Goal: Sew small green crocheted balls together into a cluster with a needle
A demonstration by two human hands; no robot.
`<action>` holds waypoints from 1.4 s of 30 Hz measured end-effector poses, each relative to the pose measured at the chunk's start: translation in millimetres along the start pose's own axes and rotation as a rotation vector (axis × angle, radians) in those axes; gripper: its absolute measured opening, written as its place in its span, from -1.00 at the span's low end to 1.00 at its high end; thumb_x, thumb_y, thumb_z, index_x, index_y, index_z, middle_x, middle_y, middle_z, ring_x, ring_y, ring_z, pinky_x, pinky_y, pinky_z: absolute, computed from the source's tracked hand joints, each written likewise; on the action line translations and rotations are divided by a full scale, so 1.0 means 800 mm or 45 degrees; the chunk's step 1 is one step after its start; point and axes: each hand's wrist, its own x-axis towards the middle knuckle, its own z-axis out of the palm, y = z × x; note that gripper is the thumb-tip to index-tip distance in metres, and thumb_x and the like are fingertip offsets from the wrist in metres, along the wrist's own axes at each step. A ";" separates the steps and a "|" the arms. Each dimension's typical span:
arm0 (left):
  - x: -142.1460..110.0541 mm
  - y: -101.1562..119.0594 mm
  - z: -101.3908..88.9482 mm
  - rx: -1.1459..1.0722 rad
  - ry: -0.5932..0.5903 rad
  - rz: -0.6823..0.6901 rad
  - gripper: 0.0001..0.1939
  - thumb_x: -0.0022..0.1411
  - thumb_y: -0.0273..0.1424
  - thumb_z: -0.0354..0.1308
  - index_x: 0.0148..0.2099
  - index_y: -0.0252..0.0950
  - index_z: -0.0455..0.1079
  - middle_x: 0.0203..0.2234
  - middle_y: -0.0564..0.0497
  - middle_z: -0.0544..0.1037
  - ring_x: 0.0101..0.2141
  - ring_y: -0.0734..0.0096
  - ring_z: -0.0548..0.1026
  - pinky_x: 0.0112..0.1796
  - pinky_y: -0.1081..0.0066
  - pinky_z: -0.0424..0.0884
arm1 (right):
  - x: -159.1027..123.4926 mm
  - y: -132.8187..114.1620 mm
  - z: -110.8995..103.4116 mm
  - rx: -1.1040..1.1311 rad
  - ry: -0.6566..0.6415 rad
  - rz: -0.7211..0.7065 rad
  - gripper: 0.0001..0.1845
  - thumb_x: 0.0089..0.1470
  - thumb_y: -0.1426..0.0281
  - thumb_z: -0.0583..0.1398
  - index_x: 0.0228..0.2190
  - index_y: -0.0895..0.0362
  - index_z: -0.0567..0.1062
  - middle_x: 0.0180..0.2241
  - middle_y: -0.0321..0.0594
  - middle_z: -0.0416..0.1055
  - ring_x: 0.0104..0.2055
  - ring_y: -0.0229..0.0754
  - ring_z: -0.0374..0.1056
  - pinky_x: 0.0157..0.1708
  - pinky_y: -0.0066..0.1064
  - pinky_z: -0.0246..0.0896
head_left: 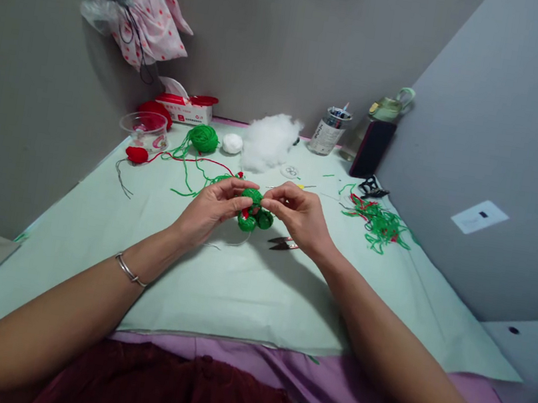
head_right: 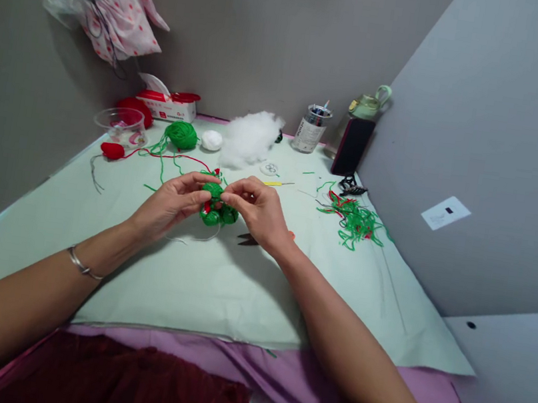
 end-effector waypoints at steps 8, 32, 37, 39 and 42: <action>0.001 -0.002 0.002 0.008 0.057 -0.067 -0.68 0.06 -0.33 0.46 -0.15 -0.29 0.50 -0.36 0.05 0.57 -0.34 0.44 0.54 -0.28 0.45 0.41 | 0.000 0.003 0.004 0.135 -0.103 0.061 -0.81 0.01 0.34 0.35 -0.35 0.14 0.48 -0.49 -0.34 0.43 -0.47 -0.30 0.31 -0.45 -0.41 0.27; 0.001 -0.011 0.001 0.143 -0.200 -0.232 -0.65 0.15 -0.13 0.38 -0.18 -0.32 0.59 -0.44 0.01 0.50 -0.46 0.49 0.38 -0.41 0.44 0.30 | 0.007 0.000 -0.011 0.179 -0.254 0.217 -0.65 -0.03 0.15 0.42 -0.44 0.18 0.55 -0.53 -0.33 0.37 -0.49 -0.33 0.22 -0.42 -0.41 0.14; 0.004 -0.013 0.000 0.172 -0.197 -0.162 -0.59 0.14 -0.08 0.38 -0.15 -0.32 0.57 -0.35 -0.03 0.55 -0.36 0.41 0.47 -0.34 0.41 0.34 | 0.007 0.005 0.001 0.284 -0.026 0.198 -0.72 -0.09 0.23 0.42 -0.48 0.17 0.53 -0.56 -0.34 0.36 -0.49 -0.33 0.18 -0.44 -0.41 0.11; 0.004 -0.016 -0.003 0.231 -0.192 -0.115 -0.59 0.17 -0.06 0.36 -0.13 -0.31 0.56 -0.36 -0.03 0.53 -0.37 0.40 0.47 -0.36 0.41 0.32 | 0.005 0.009 0.007 0.312 0.003 0.191 -0.73 -0.09 0.24 0.41 -0.47 0.17 0.53 -0.56 -0.35 0.35 -0.50 -0.34 0.15 -0.46 -0.42 0.08; 0.004 -0.020 -0.006 0.305 -0.205 -0.048 -0.62 0.23 -0.08 0.31 -0.08 -0.27 0.52 -0.40 0.01 0.48 -0.39 0.42 0.43 -0.39 0.42 0.31 | 0.004 0.013 0.015 0.265 0.047 0.080 -0.73 -0.09 0.24 0.42 -0.47 0.17 0.54 -0.52 -0.34 0.36 -0.49 -0.34 0.14 -0.46 -0.42 0.05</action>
